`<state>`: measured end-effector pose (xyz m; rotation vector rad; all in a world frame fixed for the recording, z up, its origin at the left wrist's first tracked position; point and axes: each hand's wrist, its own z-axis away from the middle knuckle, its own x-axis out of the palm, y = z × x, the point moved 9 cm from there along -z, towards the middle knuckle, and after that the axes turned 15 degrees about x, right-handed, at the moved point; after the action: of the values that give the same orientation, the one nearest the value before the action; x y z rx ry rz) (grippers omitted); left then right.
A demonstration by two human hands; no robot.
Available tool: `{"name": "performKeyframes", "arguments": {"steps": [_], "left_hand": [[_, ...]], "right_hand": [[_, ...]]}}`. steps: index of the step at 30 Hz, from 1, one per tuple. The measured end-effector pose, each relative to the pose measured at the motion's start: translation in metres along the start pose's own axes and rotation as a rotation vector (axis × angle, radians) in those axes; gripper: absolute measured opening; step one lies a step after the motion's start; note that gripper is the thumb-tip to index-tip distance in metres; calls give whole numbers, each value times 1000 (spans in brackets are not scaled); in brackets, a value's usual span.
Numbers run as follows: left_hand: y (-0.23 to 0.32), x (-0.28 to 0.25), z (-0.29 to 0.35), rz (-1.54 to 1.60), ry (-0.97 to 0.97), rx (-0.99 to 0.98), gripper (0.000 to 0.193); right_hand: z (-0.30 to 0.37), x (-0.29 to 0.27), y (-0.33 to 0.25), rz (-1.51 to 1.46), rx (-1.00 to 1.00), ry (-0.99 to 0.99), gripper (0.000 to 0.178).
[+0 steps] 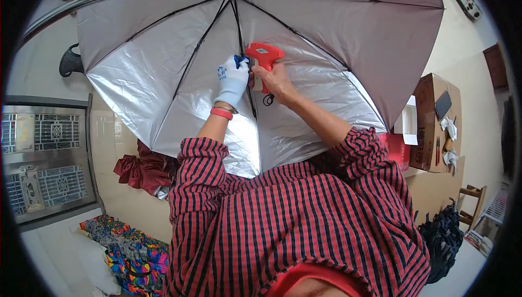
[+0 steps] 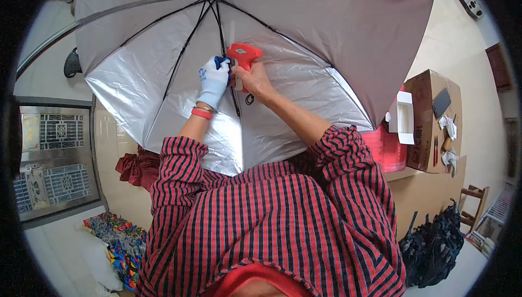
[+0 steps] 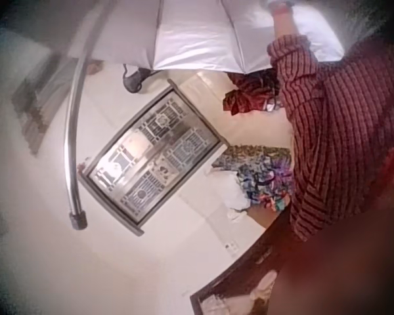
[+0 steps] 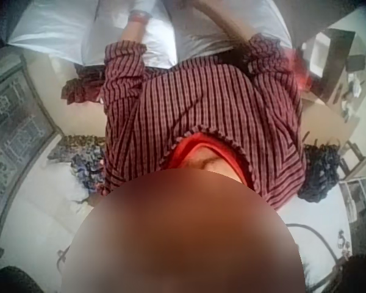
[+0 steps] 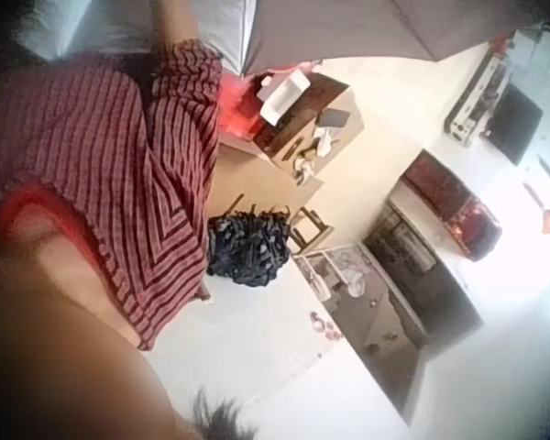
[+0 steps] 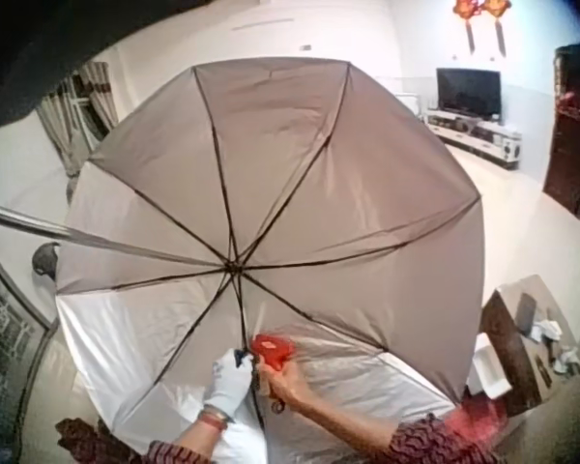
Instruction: Assembling or repairing umbrellas by attaching fabric to the frames.
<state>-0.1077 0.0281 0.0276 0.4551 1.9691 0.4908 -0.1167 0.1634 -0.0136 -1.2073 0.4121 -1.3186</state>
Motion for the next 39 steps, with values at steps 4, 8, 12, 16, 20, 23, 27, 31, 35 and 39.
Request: {"name": "performKeyframes", "arguments": {"steps": [4, 8, 12, 16, 20, 23, 27, 31, 35, 39], "left_hand": [[-14, 1, 3, 61, 17, -71, 18], [-13, 1, 4, 30, 47, 1, 18], [-15, 2, 2, 34, 63, 17, 19], [-22, 6, 1, 25, 33, -4, 18], [-28, 5, 1, 29, 15, -29, 17], [-18, 5, -1, 33, 11, 8, 17], [-19, 11, -1, 88, -16, -1, 18], [-50, 15, 7, 261, -1, -105, 16], [-24, 12, 0, 87, 7, 51, 15], [-24, 8, -1, 135, -4, 13, 16]], "right_hand": [[-13, 3, 12, 35, 75, -72, 20], [-4, 7, 8, 62, 116, -123, 23], [-15, -3, 15, -42, 158, -138, 20], [-19, 2, 19, -201, 254, -343, 23], [-19, 5, 18, -239, 307, -413, 25], [-18, 5, 17, -277, 337, -437, 24], [-20, 11, 16, -319, 391, -451, 22], [-19, 29, 19, -383, 448, -471, 23], [-20, 14, 19, -386, 421, -446, 23], [-22, 13, 22, -394, 459, -432, 24]]}}
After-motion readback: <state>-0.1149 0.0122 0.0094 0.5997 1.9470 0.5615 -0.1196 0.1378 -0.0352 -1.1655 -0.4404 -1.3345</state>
